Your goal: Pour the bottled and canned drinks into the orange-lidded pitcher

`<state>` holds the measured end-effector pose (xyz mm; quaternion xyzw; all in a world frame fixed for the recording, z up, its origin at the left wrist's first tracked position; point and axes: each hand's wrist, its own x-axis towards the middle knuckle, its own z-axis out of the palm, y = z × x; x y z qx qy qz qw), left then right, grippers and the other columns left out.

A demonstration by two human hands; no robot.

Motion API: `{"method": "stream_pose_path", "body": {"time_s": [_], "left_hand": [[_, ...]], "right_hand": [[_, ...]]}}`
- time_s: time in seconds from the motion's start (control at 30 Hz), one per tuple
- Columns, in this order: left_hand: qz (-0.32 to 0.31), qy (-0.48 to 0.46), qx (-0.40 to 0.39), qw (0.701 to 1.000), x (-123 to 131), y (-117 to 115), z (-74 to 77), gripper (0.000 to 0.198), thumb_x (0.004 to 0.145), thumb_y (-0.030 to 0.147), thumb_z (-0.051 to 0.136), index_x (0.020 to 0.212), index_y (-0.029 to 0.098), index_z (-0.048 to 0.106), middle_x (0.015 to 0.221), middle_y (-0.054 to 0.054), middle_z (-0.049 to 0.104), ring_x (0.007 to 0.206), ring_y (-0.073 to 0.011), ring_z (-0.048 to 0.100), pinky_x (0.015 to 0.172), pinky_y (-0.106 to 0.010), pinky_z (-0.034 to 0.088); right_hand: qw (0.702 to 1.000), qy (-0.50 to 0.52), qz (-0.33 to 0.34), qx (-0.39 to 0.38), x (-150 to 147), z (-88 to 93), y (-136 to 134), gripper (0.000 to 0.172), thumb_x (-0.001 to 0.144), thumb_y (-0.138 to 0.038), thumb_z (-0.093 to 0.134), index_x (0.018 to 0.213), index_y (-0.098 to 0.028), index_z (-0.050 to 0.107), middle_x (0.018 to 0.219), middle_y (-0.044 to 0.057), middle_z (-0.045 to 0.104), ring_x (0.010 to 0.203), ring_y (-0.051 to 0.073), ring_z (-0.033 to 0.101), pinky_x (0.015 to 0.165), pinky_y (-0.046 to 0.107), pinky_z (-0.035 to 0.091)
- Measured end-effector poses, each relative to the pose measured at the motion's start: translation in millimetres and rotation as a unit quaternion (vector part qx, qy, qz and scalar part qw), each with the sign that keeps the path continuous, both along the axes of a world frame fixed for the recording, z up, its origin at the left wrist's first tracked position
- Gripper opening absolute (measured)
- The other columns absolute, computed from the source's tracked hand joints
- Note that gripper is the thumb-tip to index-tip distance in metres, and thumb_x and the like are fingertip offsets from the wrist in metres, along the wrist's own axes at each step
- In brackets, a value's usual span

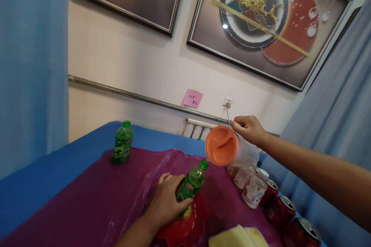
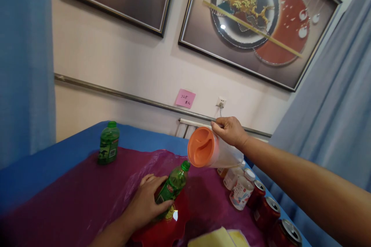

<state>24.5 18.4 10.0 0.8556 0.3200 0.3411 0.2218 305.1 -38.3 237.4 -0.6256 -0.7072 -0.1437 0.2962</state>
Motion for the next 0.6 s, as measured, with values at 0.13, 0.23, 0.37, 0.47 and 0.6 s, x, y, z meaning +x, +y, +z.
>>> {"method": "stream_pose_path", "body": {"time_s": [0.13,0.23,0.37,0.47,0.6], "left_hand": [[-0.001,-0.002,-0.006,1.000,0.0,-0.8,0.8,0.058,0.065,0.033,0.080,0.120,0.021,0.065,0.110,-0.008,0.074,0.106,-0.0313,0.065,0.111,-0.056,0.032],[0.001,0.002,-0.007,1.000,-0.3,-2.0,0.5,0.059,0.065,0.033,0.080,0.121,0.021,0.065,0.112,-0.009,0.074,0.108,-0.0324,0.065,0.112,-0.056,0.031],[-0.002,0.003,-0.008,1.000,-0.9,-3.3,1.9,0.057,0.066,0.032,0.079,0.120,0.021,0.065,0.110,-0.008,0.074,0.107,-0.0312,0.065,0.112,-0.055,0.031],[0.000,0.004,-0.008,1.000,-1.1,-3.5,3.3,0.057,0.066,0.033,0.079,0.119,0.021,0.065,0.110,-0.008,0.074,0.106,-0.0311,0.065,0.112,-0.056,0.031],[-0.001,0.003,-0.011,1.000,-0.7,-3.1,3.3,0.057,0.066,0.033,0.079,0.120,0.020,0.065,0.112,-0.009,0.074,0.108,-0.0313,0.064,0.114,-0.056,0.029]], "right_hand": [[1.000,-0.004,0.003,0.002,0.9,-0.2,0.2,0.044,0.088,-0.043,0.048,0.053,-0.023,0.031,0.054,-0.005,0.023,0.050,0.010,0.026,0.050,0.027,0.021],[1.000,-0.002,0.003,0.006,1.2,0.8,-0.2,0.044,0.088,-0.043,0.048,0.052,-0.023,0.031,0.054,-0.005,0.024,0.050,0.010,0.026,0.049,0.027,0.021],[1.000,-0.004,0.006,0.010,0.9,3.0,-1.3,0.045,0.087,-0.044,0.048,0.052,-0.023,0.031,0.054,-0.005,0.023,0.050,0.010,0.025,0.049,0.027,0.021],[1.000,-0.006,0.007,0.013,0.5,4.4,-2.4,0.045,0.087,-0.044,0.048,0.052,-0.023,0.031,0.054,-0.005,0.023,0.050,0.009,0.025,0.050,0.027,0.021],[1.000,-0.007,0.008,0.016,-0.4,5.1,-3.3,0.045,0.088,-0.044,0.048,0.052,-0.023,0.032,0.054,-0.005,0.024,0.050,0.009,0.025,0.050,0.027,0.021]]}}
